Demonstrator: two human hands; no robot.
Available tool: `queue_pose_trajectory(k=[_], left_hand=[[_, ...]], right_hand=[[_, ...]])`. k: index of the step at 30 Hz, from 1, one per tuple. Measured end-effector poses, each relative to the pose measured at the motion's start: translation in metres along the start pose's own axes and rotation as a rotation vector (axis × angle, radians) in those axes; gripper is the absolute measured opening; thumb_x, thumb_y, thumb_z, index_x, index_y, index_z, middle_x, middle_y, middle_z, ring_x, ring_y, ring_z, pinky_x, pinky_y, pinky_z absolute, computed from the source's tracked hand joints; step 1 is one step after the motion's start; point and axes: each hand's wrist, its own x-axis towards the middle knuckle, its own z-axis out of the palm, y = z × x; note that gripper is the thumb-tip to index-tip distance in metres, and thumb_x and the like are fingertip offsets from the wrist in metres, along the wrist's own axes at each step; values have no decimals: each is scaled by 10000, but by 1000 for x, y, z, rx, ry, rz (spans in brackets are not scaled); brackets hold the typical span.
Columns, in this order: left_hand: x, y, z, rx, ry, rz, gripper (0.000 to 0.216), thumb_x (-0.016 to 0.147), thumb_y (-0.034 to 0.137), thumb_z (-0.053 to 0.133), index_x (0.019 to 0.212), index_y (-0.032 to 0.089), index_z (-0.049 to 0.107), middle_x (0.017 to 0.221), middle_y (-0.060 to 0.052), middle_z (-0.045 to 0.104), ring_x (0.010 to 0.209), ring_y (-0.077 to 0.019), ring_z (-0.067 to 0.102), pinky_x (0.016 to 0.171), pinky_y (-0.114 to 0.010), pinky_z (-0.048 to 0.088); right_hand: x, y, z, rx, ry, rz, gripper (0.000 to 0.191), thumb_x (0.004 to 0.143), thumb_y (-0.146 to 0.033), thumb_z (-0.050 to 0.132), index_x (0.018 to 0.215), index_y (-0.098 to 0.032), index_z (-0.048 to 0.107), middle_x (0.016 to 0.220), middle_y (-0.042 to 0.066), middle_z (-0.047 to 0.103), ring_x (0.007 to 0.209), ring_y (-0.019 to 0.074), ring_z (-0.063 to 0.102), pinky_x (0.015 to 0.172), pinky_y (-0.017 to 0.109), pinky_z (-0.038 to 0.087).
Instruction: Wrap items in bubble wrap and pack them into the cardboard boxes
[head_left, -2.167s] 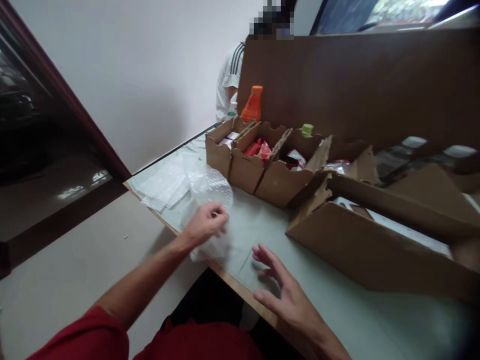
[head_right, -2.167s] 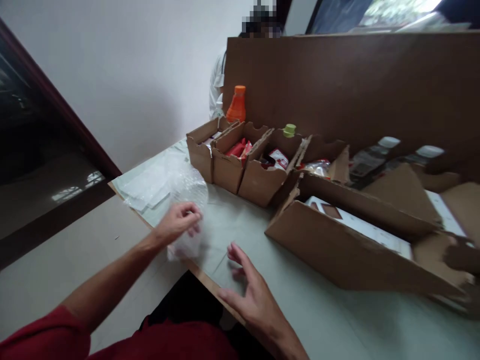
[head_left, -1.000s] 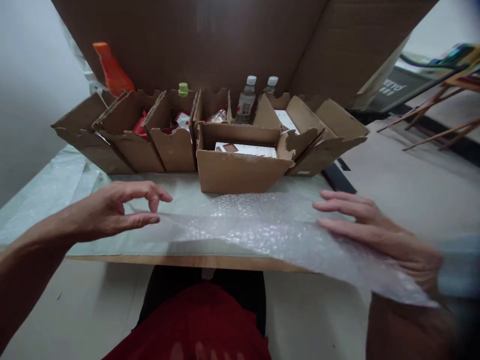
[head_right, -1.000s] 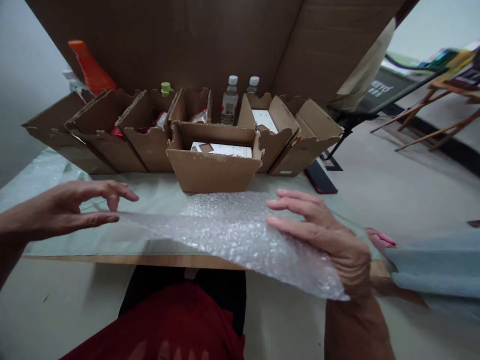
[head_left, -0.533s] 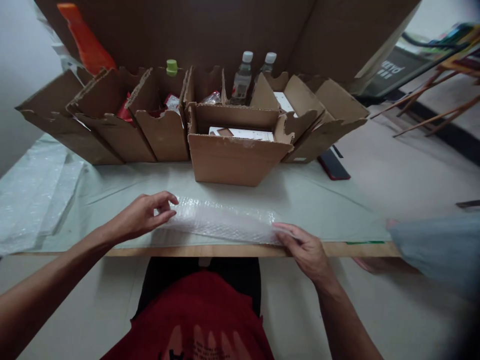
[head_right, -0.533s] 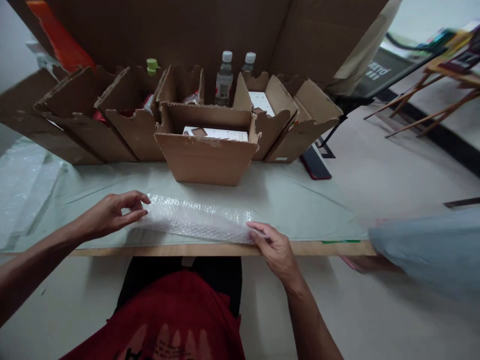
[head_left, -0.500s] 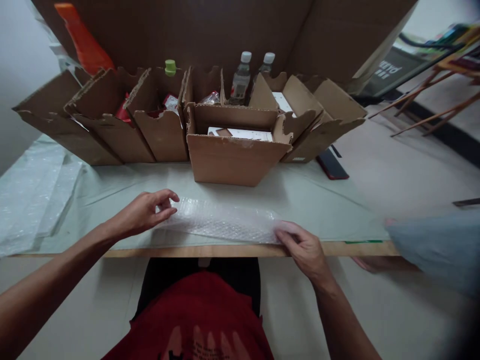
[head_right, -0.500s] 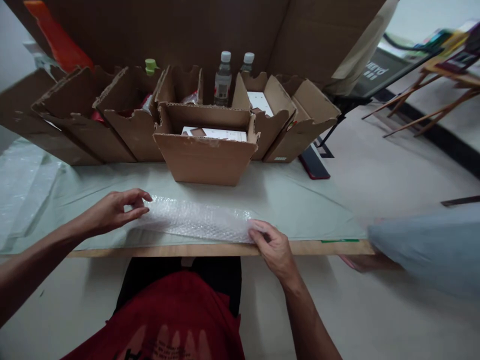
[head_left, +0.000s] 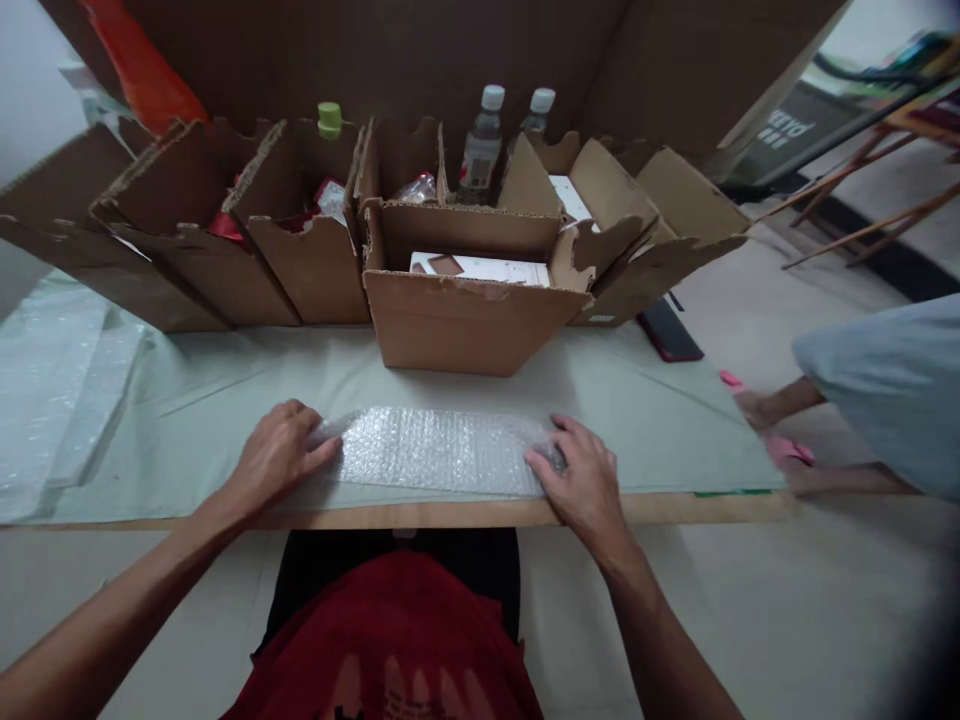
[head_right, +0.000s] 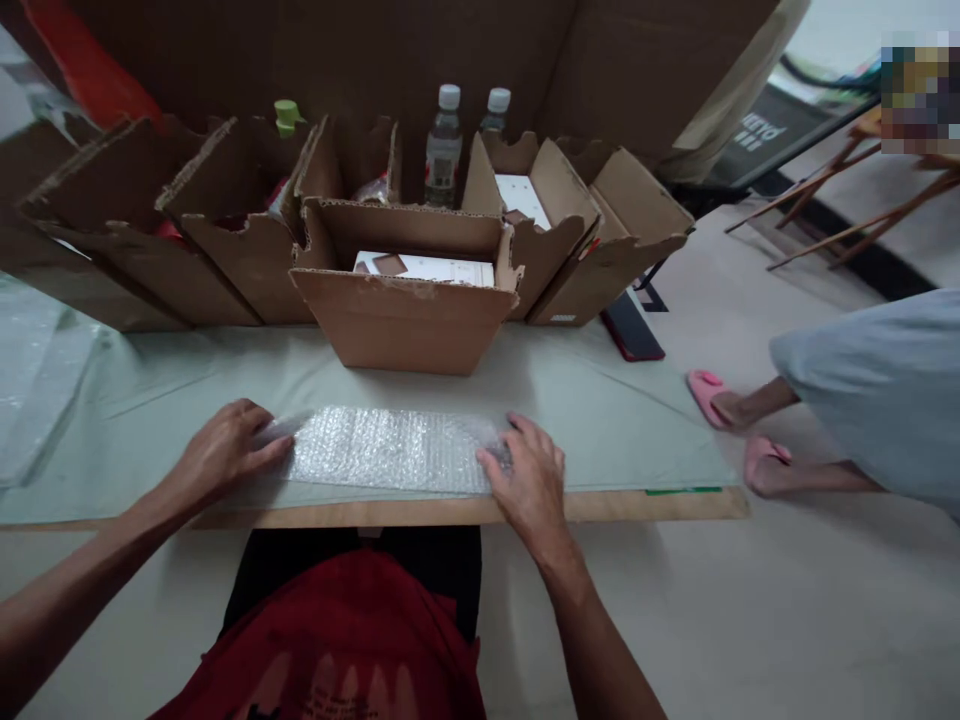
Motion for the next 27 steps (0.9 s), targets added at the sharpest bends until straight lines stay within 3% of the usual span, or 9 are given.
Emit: queue_pose_trajectory(k=[3, 5, 7, 10, 15, 18, 21, 23, 27], left_hand=[[-3, 1, -1, -50, -17, 12, 163, 864, 299, 493, 818, 204, 617, 914, -102, 693, 871, -269, 678, 763, -355, 509], [0, -9, -12, -59, 12, -39, 207, 848, 269, 487, 980, 209, 635, 905, -81, 728, 822, -266, 701, 723, -345, 499], [11, -23, -31, -20, 73, -73, 315, 865, 275, 478, 1140, 219, 623, 903, -73, 757, 794, -276, 715, 700, -349, 487], [44, -36, -57, 85, 153, -1, 381, 864, 255, 489, 1217, 207, 626, 966, -104, 779, 862, -308, 724, 763, -383, 487], [112, -16, -62, 146, 210, 143, 326, 840, 169, 548, 1140, 177, 676, 1043, -145, 755, 1056, -326, 680, 938, -439, 458], [118, -2, -49, 118, 308, 137, 452, 906, 230, 565, 1351, 154, 583, 1291, -193, 665, 1235, -355, 585, 1037, -482, 415], [90, 1, -30, 24, 513, 156, 514, 975, 257, 517, 1473, 142, 468, 1461, -216, 549, 1331, -357, 517, 1109, -527, 374], [63, 1, -15, -26, 561, 223, 464, 996, 236, 478, 1451, 151, 491, 1510, -211, 515, 1381, -344, 489, 1137, -532, 365], [27, 8, 17, -7, 320, 353, 516, 1007, 355, 507, 1486, 164, 478, 1625, -206, 401, 1517, -375, 352, 1205, -556, 301]], right_hand=[[0, -28, -11, 163, -39, -8, 261, 941, -413, 541, 825, -208, 653, 977, 95, 762, 895, 265, 714, 787, 389, 547], [-9, -46, -23, 284, -89, 73, 226, 931, -400, 590, 1001, -208, 685, 821, 34, 733, 706, 205, 695, 667, 311, 554], [-26, -66, -29, 405, -199, 129, 400, 924, -390, 630, 1282, -210, 637, 882, 32, 749, 717, 199, 712, 664, 291, 578], [-54, -102, -16, 598, -384, 113, 671, 906, -326, 627, 1542, -210, 444, 1138, 103, 758, 946, 244, 746, 833, 355, 609], [-95, -161, 31, 826, -728, 94, 867, 824, -213, 594, 1634, -210, 286, 925, 44, 784, 673, 201, 726, 652, 309, 602], [-102, -164, 32, 799, -793, -11, 812, 800, -205, 619, 1583, -236, 407, 917, 35, 783, 616, 185, 706, 596, 297, 582], [-83, -146, 12, 709, -651, -83, 397, 918, -255, 577, 1300, -220, 681, 787, 21, 758, 618, 181, 702, 606, 297, 583], [-54, -135, -1, 611, -445, -154, 258, 971, -259, 554, 1157, -217, 727, 854, 47, 769, 731, 200, 730, 693, 324, 607], [30, -135, -19, 277, 23, -443, 303, 965, -211, 579, 1253, -231, 671, 1320, 133, 688, 1236, 315, 640, 1002, 507, 540]])
